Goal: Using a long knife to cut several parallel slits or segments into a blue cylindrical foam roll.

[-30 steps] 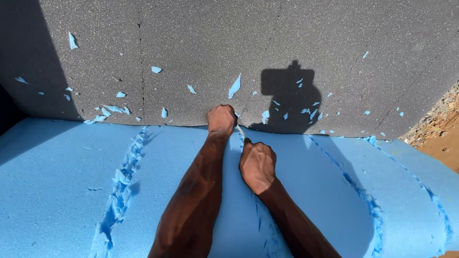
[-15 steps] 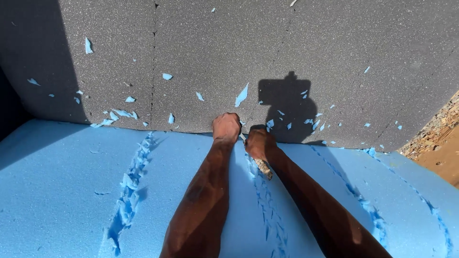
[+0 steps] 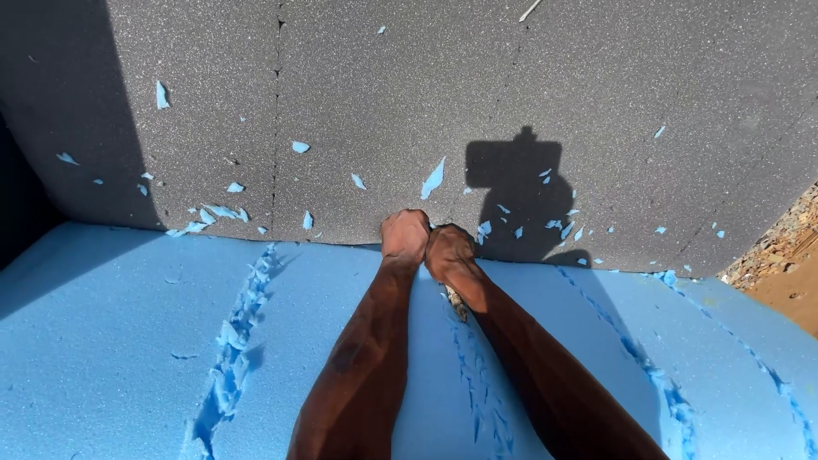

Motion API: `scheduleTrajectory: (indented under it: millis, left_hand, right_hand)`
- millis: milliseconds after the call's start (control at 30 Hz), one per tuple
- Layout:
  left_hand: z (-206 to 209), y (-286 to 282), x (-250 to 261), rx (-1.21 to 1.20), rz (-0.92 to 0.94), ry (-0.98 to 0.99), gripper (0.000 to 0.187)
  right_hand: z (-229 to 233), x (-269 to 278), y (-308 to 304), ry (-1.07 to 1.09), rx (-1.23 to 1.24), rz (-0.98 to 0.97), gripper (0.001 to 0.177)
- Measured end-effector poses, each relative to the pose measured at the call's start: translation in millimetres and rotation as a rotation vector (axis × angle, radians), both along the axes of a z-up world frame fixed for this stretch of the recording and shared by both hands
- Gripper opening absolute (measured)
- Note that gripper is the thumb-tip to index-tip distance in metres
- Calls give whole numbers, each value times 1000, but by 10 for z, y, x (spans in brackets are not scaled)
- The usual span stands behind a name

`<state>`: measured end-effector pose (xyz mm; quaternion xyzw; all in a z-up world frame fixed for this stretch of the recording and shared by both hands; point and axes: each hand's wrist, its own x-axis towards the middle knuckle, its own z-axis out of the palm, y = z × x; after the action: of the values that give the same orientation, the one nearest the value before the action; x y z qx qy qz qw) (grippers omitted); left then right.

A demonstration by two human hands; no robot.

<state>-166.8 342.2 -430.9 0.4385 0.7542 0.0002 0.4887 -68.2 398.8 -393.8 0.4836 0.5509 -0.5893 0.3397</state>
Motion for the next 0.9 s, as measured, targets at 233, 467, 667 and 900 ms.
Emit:
scheduleTrajectory:
  millis: [233,467,667,900]
  left_hand:
    - [28,141,34,-72,-60,10,31]
    - [185,137,-53,-95,-55,-8,32]
    - [-28,-43,4,-38,-9,-74,34]
    - [71,-24,-21,-29,54,-101,37]
  right_hand:
    - [-169,349,381,37,108,278,32]
    - [-220,316,198,82,172,571,31]
    - [-511,518,-101,-3,227,701,27]
    - [-683,1284,-330,636,471,1133,40]
